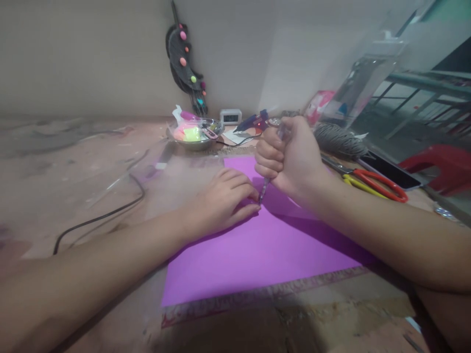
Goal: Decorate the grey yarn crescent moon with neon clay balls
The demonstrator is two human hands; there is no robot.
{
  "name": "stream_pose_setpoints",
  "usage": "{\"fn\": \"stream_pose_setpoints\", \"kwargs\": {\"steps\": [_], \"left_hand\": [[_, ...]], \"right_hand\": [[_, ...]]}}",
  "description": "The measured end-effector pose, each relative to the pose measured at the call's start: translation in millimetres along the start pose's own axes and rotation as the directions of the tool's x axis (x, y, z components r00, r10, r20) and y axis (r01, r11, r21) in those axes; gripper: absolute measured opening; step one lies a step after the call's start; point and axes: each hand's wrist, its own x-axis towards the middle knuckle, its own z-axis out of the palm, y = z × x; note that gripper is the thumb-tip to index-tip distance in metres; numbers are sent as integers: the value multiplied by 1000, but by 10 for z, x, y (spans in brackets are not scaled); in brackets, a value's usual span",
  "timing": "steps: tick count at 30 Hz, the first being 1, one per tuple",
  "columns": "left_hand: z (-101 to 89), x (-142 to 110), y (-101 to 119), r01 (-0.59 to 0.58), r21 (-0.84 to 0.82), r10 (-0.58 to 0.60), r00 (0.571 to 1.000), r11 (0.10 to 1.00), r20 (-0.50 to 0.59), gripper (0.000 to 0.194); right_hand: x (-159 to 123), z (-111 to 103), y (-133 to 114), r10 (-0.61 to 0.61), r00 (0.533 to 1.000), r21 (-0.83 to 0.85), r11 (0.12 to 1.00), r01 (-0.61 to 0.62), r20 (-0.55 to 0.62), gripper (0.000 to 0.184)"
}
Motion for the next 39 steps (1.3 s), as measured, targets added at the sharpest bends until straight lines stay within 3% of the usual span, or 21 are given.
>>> {"fn": "stream_pose_setpoints", "kwargs": {"steps": [5, 8, 10, 13, 15, 17, 19, 22, 26, 28, 30, 32, 35, 37, 39], "left_hand": [[-27, 12, 31, 39, -9, -38, 999, 999, 32, 21], [-25, 22, 65, 124, 6, -124, 986, 992, 109, 26], [1, 19, 72, 228, 61, -235, 955, 972, 183, 41], [38, 14, 61, 376, 113, -391, 861, 920, 324, 68], [44, 17, 60, 416, 110, -425, 825, 903, 372, 71], [43, 23, 82, 439, 102, -444, 816, 893, 369, 71], [55, 23, 135, 464, 77, -459, 814, 883, 358, 71], [109, 2, 291, 501, -13, -471, 822, 866, 321, 78], [124, -21, 530, 439, -251, -379, 890, 863, 252, 71], [60, -2, 536, 367, -344, -300, 925, 864, 233, 58], [-37, 28, 405, 301, -356, -233, 947, 885, 221, 40], [-128, 47, 152, 203, -261, -142, 962, 944, 234, 32], [-194, 30, -305, 97, -56, -68, 921, 994, 384, 59], [-197, 5, -527, 121, 125, -159, 920, 985, 360, 56], [-192, -13, -590, 234, 322, -310, 928, 917, 207, 47]], "right_hand": [[11, 16, -120, -4, 1000, -57, 998, 4, -12, 55], [-6, 2, -353, -121, 992, -116, 986, 117, -23, 49], [-25, -10, -497, -208, 978, -197, 960, 198, -34, 39], [-48, -1, -586, -260, 966, -309, 920, 242, -16, 35], [-59, 9, -559, -306, 952, -357, 886, 297, 31, 41], [-74, -9, -490, -360, 930, -395, 845, 361, 79, 45], [-95, -75, -396, -339, 933, -441, 824, 356, 120, 50], [-138, -246, -221, -190, 968, -542, 803, 250, 164, 58], [-187, -494, 56, -167, 982, -654, 734, 182, 85, 38], [-192, -607, 174, -157, 987, -642, 753, 144, 36, 30], [-187, -716, 243, -131, 991, -576, 810, 106, -2, 25], [-184, -815, 252, -104, 994, -540, 838, 73, -28, 23], [-198, -926, 183, -114, 993, -606, 793, 67, -40, 28], [-213, -965, 122, -152, 987, -667, 741, 79, -52, 31], [-220, -981, 76, -198, 977, -710, 699, 81, -84, 33]]}}
